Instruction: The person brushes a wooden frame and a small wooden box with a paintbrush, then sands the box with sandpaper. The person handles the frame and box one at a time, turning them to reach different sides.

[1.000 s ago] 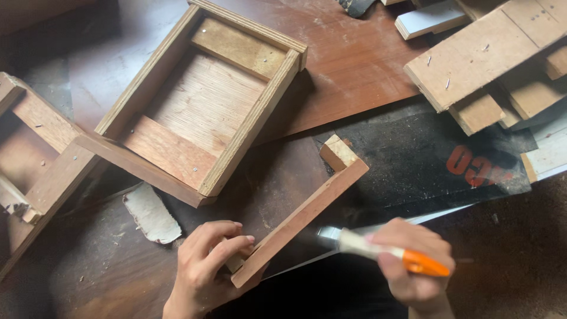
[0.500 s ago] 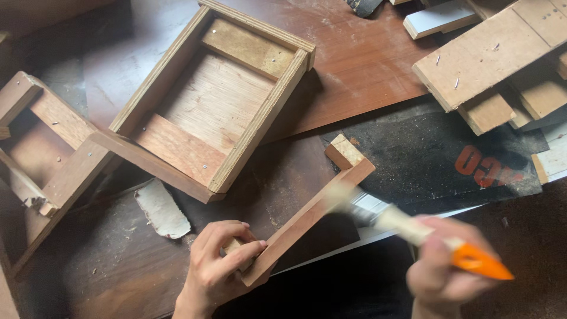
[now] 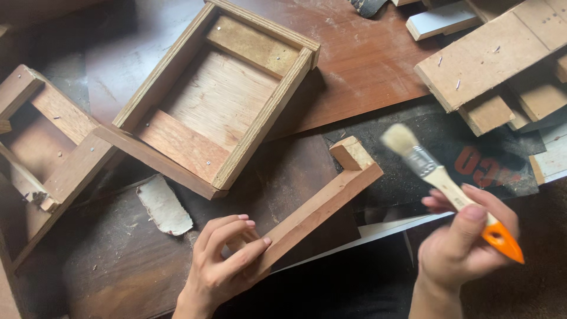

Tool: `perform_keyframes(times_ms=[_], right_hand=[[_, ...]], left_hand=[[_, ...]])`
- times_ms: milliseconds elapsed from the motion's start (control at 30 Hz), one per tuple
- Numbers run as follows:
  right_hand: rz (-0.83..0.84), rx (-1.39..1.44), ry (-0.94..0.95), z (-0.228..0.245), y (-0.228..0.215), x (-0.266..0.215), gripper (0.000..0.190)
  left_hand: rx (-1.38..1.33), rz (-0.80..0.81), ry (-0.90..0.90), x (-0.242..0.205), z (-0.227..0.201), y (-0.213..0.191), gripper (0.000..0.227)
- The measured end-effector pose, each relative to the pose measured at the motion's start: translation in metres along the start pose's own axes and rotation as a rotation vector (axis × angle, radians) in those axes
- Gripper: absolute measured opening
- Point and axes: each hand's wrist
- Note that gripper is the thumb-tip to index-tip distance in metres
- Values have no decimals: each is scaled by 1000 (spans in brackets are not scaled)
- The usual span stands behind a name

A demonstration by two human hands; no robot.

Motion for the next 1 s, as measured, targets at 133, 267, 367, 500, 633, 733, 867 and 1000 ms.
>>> perform_keyframes(times_ms=[133,267,367,500,633,733,867,1000], right_hand=[[53,243,292,-7,6,1,26],[37,377,533,-1,17,-7,28],[47,365,516,-1,18,0,28],[54,381,526,5,16,-9,28],[1,417,604,4,4,-21,28],[-20,496,662,2,-12,-30,33],[-116,561,666,-2,-39,-34,40],[-278,804,635,-1,-66,-31,47]], left_hand=[[28,-32,6,2,-2,4,45],[238,5,-22,12,-16,-3,45],[420,80,-80,32,-39,-8,48],[328,232,-74,61,-71,-1,64],[280,294,-117,94,-94,22,70],[268,442,-178,113,-99,40,47],[243,597,-153,121,-104,39,12],[105,111,150,110,-105,23,19]])
Point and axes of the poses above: each hand's wrist, its own x-axis towards the middle knuckle, its own y-axis out of the palm, z = x × y, and after that the axes turned 7 degrees about x, right-handed
